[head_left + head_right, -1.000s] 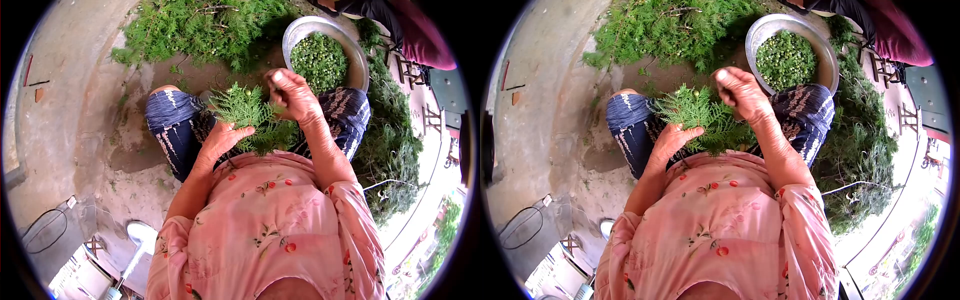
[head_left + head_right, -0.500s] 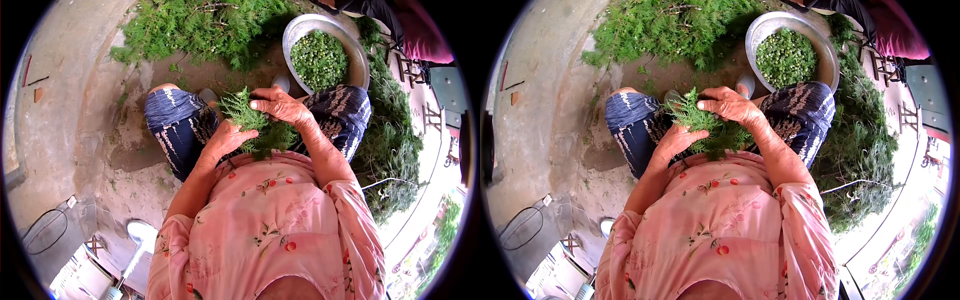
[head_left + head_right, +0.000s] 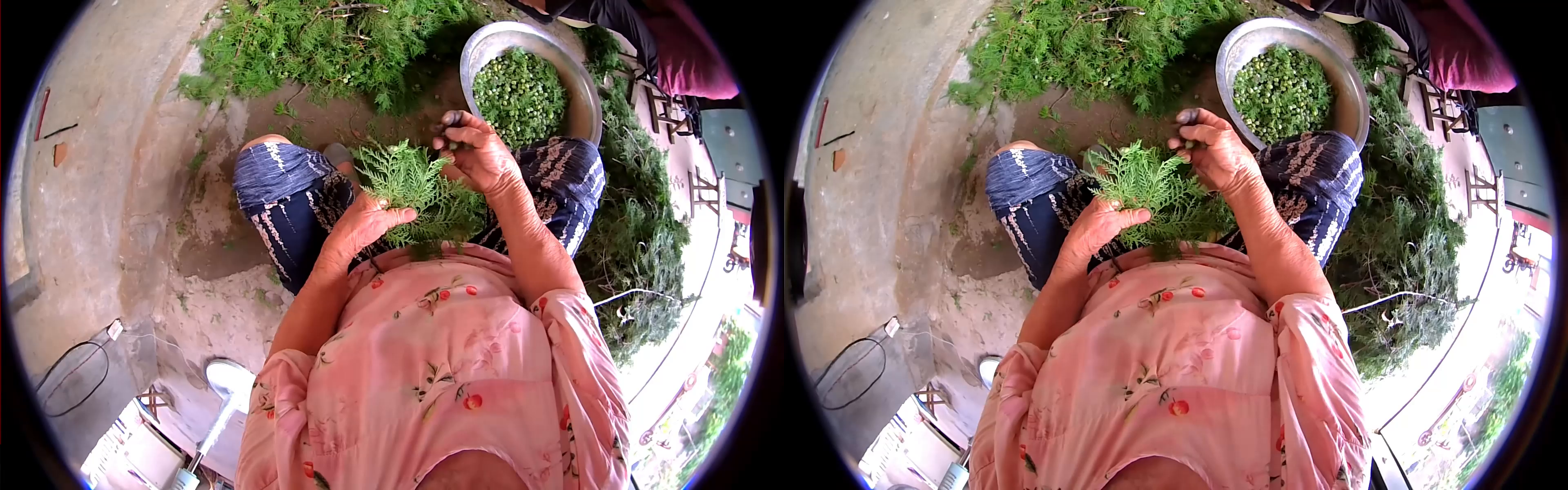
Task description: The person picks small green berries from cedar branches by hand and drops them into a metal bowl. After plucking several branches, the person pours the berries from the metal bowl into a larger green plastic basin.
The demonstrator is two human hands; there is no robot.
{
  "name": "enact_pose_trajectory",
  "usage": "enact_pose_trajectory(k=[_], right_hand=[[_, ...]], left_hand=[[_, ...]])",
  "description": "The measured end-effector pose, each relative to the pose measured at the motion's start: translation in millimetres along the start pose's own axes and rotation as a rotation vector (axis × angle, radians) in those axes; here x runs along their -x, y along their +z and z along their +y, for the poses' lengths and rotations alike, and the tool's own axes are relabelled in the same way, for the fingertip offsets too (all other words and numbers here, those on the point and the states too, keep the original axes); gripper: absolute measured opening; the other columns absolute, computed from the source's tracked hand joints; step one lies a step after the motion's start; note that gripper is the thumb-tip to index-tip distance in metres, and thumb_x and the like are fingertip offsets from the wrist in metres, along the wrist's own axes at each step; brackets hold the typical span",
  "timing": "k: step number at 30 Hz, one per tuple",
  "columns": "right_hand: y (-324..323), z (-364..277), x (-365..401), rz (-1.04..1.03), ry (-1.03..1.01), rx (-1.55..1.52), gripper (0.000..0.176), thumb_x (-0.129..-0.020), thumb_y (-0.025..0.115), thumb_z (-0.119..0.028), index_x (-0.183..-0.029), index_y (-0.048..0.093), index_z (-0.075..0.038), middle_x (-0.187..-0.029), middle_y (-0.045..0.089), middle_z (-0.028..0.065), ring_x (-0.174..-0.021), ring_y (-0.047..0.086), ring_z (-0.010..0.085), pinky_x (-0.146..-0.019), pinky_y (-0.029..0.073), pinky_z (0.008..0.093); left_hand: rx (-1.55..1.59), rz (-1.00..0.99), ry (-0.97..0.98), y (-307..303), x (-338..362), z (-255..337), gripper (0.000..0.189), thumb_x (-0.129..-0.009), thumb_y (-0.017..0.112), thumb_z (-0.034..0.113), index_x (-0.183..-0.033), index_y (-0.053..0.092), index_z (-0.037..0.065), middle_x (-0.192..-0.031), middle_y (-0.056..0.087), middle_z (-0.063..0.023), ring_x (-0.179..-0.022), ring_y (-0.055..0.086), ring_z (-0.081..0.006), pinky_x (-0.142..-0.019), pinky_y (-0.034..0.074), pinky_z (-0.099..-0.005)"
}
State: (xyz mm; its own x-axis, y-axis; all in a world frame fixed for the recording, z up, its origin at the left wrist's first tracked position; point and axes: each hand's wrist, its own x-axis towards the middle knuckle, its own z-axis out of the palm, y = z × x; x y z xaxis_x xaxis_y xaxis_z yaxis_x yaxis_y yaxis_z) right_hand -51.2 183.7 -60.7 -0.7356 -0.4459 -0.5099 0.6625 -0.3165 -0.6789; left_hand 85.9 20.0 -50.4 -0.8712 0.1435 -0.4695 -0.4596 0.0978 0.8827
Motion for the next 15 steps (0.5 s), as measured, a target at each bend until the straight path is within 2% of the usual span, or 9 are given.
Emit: enact_pose_trajectory(k=[3,5,7,9,10,11,13,14,15], right_hand=[[0.9,5.4,-8.6,-0.276,0.007,0.150,0.029,-0.081,0.061,-0.034,-0.087,0.058,-0.007,-0.074,0.054,0.0009,-0.063,0.049,0.0100,-0.054,0.039,0.0217],[12.9,2.5,-7.1,-0.333,0.031,0.466,0.044,-0.079,0.058,-0.047,-0.093,0.061,-0.006,-0.072,0.053,-0.0009,-0.064,0.048,0.0080,-0.054,0.038,0.0226],[17.6,4.0,-6.2,-0.392,0.082,0.651,0.063,-0.073,0.056,-0.062,-0.097,0.062,-0.004,-0.085,0.060,0.0041,-0.079,0.054,0.0123,-0.071,0.044,0.0297],[7.1,15.7,-19.6,-0.413,0.132,0.819,0.063,-0.072,0.057,-0.061,-0.097,0.061,-0.004,-0.090,0.062,0.0066,-0.086,0.054,0.0146,-0.078,0.043,0.0316],[18.0,7.5,-6.0,-0.512,0.122,0.712,0.061,-0.072,0.059,-0.058,-0.096,0.061,-0.003,-0.087,0.062,0.0066,-0.085,0.054,0.0140,-0.078,0.043,0.0310],[10.9,17.0,-13.7,-0.543,0.017,0.777,0.057,-0.073,0.062,-0.054,-0.096,0.061,-0.002,-0.087,0.062,0.0065,-0.085,0.054,0.0142,-0.079,0.043,0.0314],[17.1,14.5,-8.2,-0.536,0.015,0.719,0.054,-0.073,0.064,-0.050,-0.099,0.059,-0.002,-0.088,0.061,0.0067,-0.085,0.053,0.0141,-0.080,0.042,0.0313],[14.2,18.3,-9.2,-0.304,-0.088,0.821,0.052,-0.074,0.064,-0.046,-0.102,0.057,-0.003,-0.083,0.060,0.0056,-0.079,0.053,0.0127,-0.073,0.044,0.0306],[11.5,22.2,-10.1,-0.069,-0.191,0.913,0.051,-0.075,0.064,-0.043,-0.106,0.055,-0.004,-0.079,0.058,0.0046,-0.073,0.053,0.0113,-0.065,0.046,0.0300]], left_hand=[[-0.021,-0.033,0.019,3.2,-0.6,4.6,0.035,-0.075,0.066,0.013,-0.107,0.055,0.002,-0.098,0.061,-0.0056,-0.087,0.054,-0.0149,-0.080,0.042,-0.0297],[-0.080,-0.026,0.133,4.6,-2.4,-2.8,0.036,-0.075,0.065,0.013,-0.107,0.054,0.002,-0.100,0.061,-0.0055,-0.089,0.053,-0.0159,-0.082,0.041,-0.0302],[-0.006,-0.073,0.134,5.0,-5.7,-10.5,0.036,-0.075,0.066,0.014,-0.107,0.054,0.002,-0.099,0.060,-0.0070,-0.090,0.053,-0.0172,-0.083,0.040,-0.0307],[-0.084,-0.065,0.186,3.3,-6.6,-12.1,0.036,-0.075,0.065,0.014,-0.107,0.054,0.002,-0.099,0.060,-0.0079,-0.090,0.053,-0.0174,-0.083,0.040,-0.0307],[-0.162,-0.055,0.237,2.3,-6.6,-12.5,0.036,-0.075,0.065,0.014,-0.107,0.054,0.002,-0.098,0.060,-0.0087,-0.090,0.053,-0.0176,-0.083,0.040,-0.0308],[-0.161,-0.052,0.237,1.6,-6.4,-11.8,0.036,-0.075,0.065,0.014,-0.107,0.054,0.002,-0.098,0.060,-0.0087,-0.090,0.053,-0.0176,-0.083,0.040,-0.0308],[-0.218,-0.036,0.229,1.6,-6.4,-10.3,0.038,-0.075,0.066,0.018,-0.107,0.053,0.001,-0.096,0.059,-0.0121,-0.091,0.053,-0.0174,-0.084,0.040,-0.0307],[-0.217,-0.036,0.228,-1.2,-9.8,-18.9,0.038,-0.075,0.066,0.018,-0.107,0.053,0.001,-0.096,0.059,-0.0121,-0.091,0.053,-0.0174,-0.084,0.040,-0.0307],[-0.275,-0.050,0.081,-6.5,-15.5,-34.8,0.040,-0.075,0.066,0.020,-0.108,0.053,0.001,-0.097,0.059,-0.0117,-0.092,0.052,-0.0169,-0.084,0.039,-0.0300]])
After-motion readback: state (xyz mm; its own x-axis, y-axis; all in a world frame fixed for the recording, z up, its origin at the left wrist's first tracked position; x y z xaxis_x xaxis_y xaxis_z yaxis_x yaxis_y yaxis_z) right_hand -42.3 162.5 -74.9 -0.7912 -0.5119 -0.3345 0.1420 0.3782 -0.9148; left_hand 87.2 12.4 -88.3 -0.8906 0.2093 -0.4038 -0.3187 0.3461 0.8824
